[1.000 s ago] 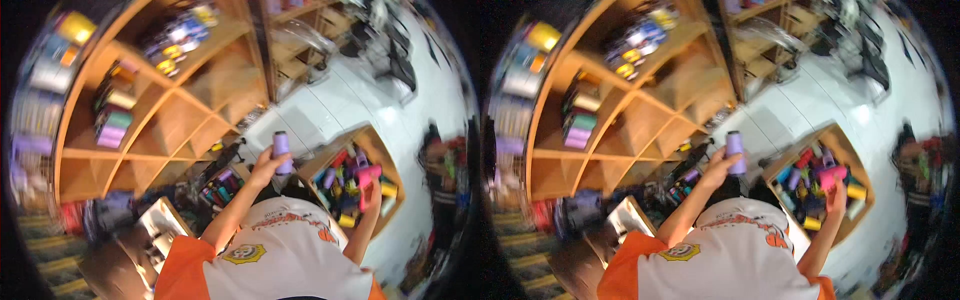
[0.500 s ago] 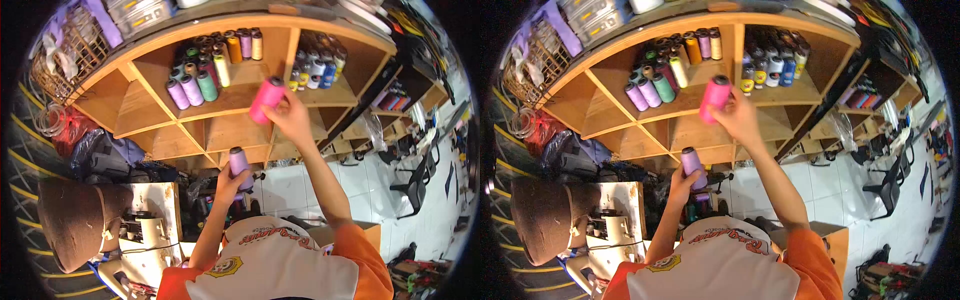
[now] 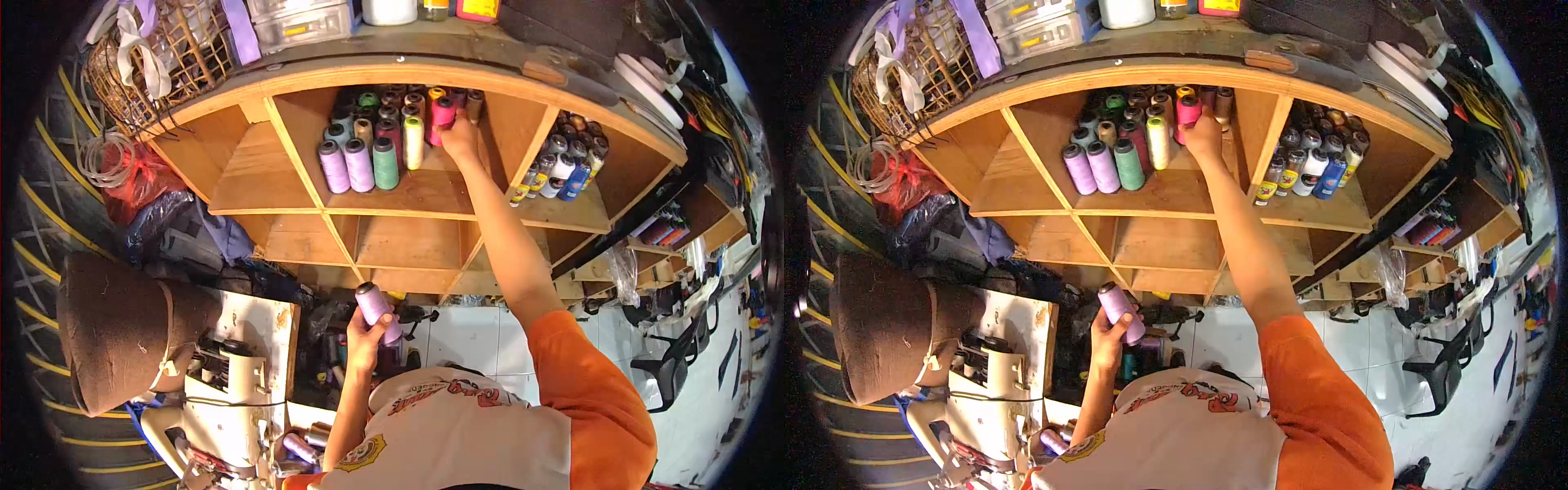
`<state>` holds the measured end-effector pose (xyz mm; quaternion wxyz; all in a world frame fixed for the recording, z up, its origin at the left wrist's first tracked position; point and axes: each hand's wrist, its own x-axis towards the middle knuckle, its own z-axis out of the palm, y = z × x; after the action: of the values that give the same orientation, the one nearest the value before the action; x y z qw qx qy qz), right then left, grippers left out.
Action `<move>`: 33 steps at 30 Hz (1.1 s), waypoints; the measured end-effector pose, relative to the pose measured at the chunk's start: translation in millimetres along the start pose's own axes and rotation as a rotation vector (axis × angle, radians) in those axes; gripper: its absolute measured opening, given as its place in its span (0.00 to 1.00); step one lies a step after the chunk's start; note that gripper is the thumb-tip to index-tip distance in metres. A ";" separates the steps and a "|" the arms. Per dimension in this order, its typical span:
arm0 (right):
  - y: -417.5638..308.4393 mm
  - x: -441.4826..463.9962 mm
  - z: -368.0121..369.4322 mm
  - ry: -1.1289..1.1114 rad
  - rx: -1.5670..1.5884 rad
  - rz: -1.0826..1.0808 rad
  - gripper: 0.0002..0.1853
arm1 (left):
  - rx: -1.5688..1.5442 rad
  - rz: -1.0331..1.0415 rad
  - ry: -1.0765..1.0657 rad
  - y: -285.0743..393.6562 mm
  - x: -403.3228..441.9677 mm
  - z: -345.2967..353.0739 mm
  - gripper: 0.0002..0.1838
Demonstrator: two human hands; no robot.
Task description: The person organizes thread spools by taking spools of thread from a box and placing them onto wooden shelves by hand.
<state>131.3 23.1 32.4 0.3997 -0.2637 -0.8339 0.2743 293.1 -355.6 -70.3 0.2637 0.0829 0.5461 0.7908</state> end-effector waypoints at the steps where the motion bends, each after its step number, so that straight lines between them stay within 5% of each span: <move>1: 5.6 1.9 6.6 0.022 0.040 -0.050 0.27 | 0.003 -0.002 0.009 1.1 0.8 -1.0 0.24; 13: 21.4 -0.8 15.0 -0.048 0.052 -0.086 0.27 | 0.020 -0.060 -0.002 -6.9 7.4 -4.7 0.23; 17: 19.9 -33.4 4.2 0.187 0.039 -0.050 0.26 | 0.198 0.006 -0.080 -1.8 23.7 3.4 0.23; 20: -19.3 -113.3 -57.9 -0.264 0.264 0.135 0.21 | 0.447 0.133 -0.094 22.3 40.4 27.4 0.23; 21: -20.6 -146.5 -64.0 -0.251 0.336 0.019 0.23 | 0.466 0.158 -0.097 24.2 48.6 34.9 0.22; 24: -37.6 -211.0 -95.9 -0.600 0.706 0.208 0.25 | 0.661 0.284 -0.113 49.7 67.0 70.9 0.26; 26: -39.2 -227.0 -91.7 -0.384 0.581 0.119 0.26 | 0.830 0.507 -0.097 41.3 82.1 86.1 0.29; 29: -54.0 -207.1 -117.0 -0.376 0.487 0.320 0.26 | 0.723 0.519 -0.237 34.7 100.5 107.6 0.42; 32: -61.5 -168.5 -121.7 -0.095 0.311 0.235 0.26 | 0.676 0.705 -0.131 27.4 110.4 121.0 0.53; 33: -54.0 -150.2 -112.7 0.045 0.239 0.061 0.24 | 0.731 0.660 -0.195 23.9 110.9 117.9 0.58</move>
<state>292.2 -86.4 49.9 0.4384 -0.2455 -0.7777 0.3778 240.8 -208.9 -20.0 0.0030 0.4120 0.7049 0.5775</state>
